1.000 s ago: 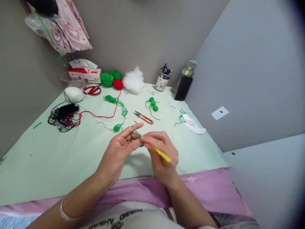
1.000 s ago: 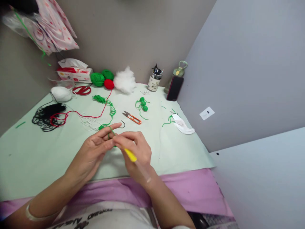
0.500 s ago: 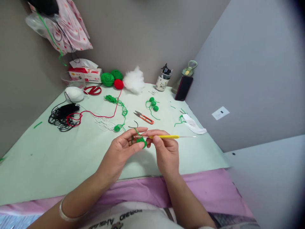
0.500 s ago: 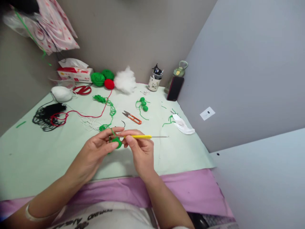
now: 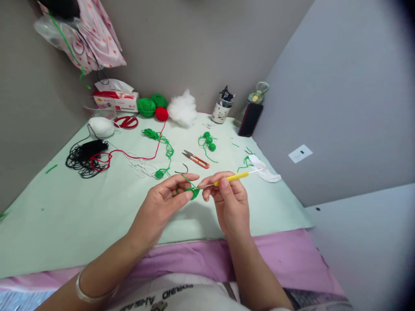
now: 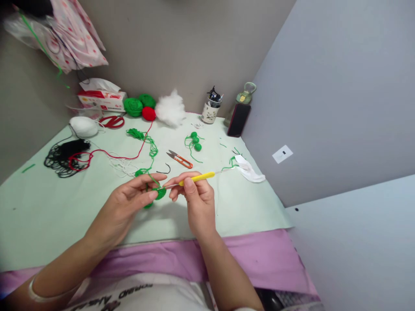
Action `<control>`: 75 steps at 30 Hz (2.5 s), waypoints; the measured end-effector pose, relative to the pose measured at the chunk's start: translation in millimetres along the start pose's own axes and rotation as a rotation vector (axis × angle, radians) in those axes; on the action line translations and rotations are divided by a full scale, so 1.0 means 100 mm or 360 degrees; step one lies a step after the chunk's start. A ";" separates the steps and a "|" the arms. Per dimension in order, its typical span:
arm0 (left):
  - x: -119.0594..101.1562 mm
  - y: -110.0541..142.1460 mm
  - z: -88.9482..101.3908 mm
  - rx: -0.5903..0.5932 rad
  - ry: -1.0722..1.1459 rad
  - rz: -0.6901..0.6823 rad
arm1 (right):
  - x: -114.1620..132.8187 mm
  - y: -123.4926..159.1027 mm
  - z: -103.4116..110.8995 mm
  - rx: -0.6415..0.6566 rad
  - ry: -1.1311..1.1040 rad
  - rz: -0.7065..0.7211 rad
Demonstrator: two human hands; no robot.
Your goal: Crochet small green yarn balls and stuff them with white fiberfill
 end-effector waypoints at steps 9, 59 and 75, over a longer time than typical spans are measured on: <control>0.01 0.00 0.02 -0.0093 -0.0413 -0.0265 | 0.07 0.15 -0.02 0.0086 0.0764 0.0612; -0.01 0.03 -0.07 -0.0380 -0.0389 -0.0376 | -0.08 0.27 -0.05 0.0098 0.1323 0.1196; 0.09 -0.02 -0.01 -0.0213 -0.0137 -0.0176 | -0.14 0.18 -0.02 0.0050 0.0961 0.0886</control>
Point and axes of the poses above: each hand's wrist, its own y-axis away from the middle knuckle, its own z-axis out of the back of the hand, x = y × z, the point moved 1 cm from there along -y, towards the middle knuckle, and after that the axes turned 4 degrees about -z, right-handed, at the moved point
